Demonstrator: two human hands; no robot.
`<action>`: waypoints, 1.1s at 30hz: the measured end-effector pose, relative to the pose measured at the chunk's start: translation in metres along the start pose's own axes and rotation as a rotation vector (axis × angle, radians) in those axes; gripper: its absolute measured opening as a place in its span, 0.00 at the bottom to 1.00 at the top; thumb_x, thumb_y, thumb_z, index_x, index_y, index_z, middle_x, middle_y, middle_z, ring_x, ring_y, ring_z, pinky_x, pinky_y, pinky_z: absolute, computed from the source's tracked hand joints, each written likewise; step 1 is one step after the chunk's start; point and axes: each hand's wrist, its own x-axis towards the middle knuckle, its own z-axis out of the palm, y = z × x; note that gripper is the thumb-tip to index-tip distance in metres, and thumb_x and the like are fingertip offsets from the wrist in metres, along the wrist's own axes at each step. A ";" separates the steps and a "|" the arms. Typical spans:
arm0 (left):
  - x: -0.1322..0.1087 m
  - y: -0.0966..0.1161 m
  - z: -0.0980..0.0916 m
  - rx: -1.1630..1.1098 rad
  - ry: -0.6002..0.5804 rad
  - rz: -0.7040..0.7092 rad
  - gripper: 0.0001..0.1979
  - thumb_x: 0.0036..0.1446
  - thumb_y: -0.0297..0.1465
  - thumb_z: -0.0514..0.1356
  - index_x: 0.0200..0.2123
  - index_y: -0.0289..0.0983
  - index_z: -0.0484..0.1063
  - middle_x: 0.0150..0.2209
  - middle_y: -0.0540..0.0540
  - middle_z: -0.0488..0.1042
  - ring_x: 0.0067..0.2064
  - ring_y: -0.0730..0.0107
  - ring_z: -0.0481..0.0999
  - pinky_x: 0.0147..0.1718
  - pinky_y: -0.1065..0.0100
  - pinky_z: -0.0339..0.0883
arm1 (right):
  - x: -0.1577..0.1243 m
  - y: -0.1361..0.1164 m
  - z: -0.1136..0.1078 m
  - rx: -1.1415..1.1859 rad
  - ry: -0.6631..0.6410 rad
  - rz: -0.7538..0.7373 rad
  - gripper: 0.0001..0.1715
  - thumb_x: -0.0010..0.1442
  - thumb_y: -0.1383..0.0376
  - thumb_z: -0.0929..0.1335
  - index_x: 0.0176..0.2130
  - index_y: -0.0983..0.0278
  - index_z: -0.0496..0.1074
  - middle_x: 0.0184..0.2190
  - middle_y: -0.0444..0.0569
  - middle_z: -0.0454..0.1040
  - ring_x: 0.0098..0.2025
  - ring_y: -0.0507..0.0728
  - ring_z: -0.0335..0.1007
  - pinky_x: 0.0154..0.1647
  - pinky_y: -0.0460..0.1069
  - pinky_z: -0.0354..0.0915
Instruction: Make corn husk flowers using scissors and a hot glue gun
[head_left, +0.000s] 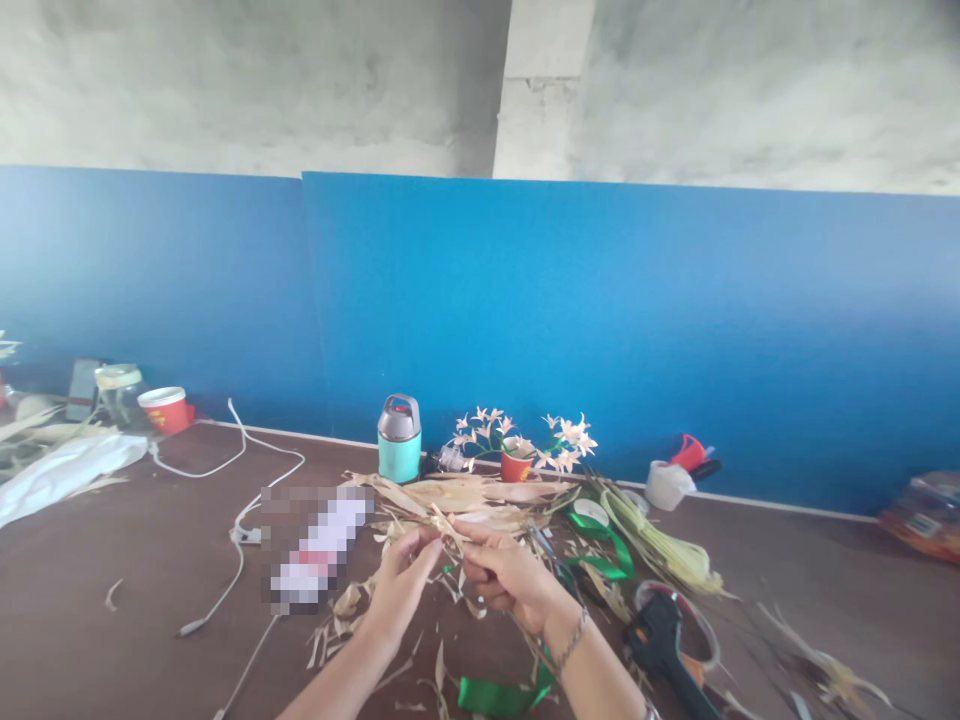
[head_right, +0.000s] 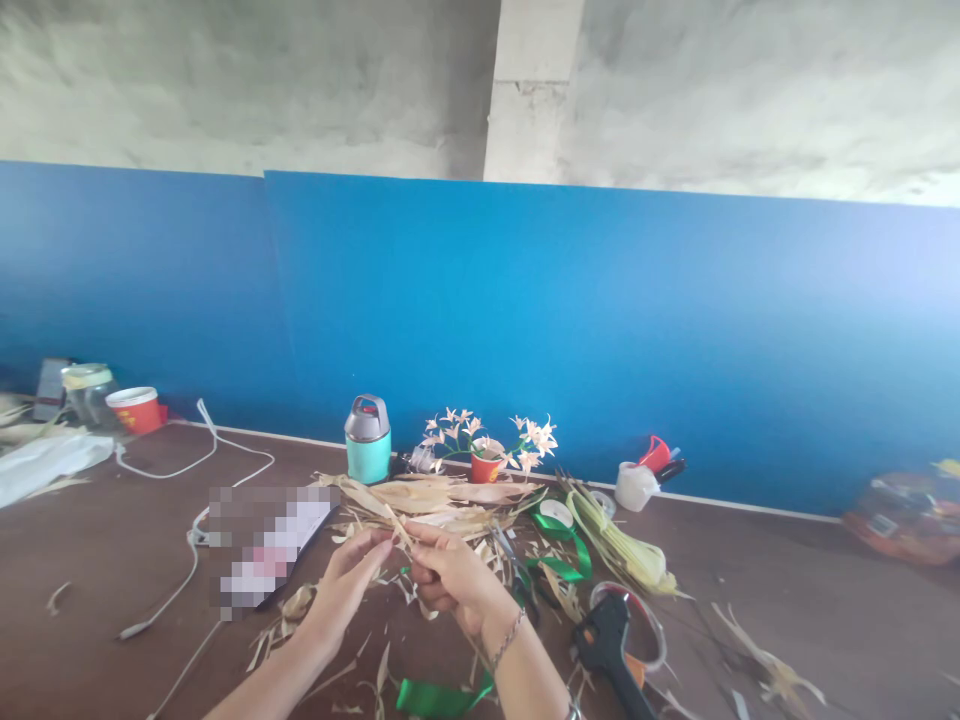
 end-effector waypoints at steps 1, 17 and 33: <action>0.001 -0.002 0.000 0.014 -0.009 0.010 0.13 0.49 0.40 0.58 0.27 0.35 0.73 0.25 0.49 0.74 0.29 0.66 0.70 0.27 0.71 0.62 | 0.000 0.000 0.000 0.007 -0.002 0.001 0.29 0.52 0.62 0.69 0.54 0.60 0.64 0.16 0.34 0.54 0.13 0.42 0.38 0.14 0.39 0.32; 0.001 -0.006 0.001 -0.040 0.048 0.031 0.09 0.47 0.32 0.55 0.18 0.36 0.65 0.17 0.54 0.60 0.22 0.74 0.60 0.23 0.73 0.56 | 0.006 0.009 0.010 -0.465 0.198 -0.243 0.19 0.55 0.63 0.65 0.46 0.61 0.74 0.14 0.39 0.64 0.17 0.49 0.58 0.18 0.42 0.58; 0.005 -0.008 -0.002 0.062 0.067 -0.037 0.10 0.47 0.35 0.54 0.17 0.37 0.65 0.15 0.56 0.57 0.19 0.76 0.58 0.20 0.73 0.52 | 0.010 0.011 -0.001 -1.170 0.690 -0.367 0.26 0.57 0.74 0.56 0.52 0.64 0.67 0.35 0.54 0.75 0.38 0.58 0.72 0.39 0.48 0.62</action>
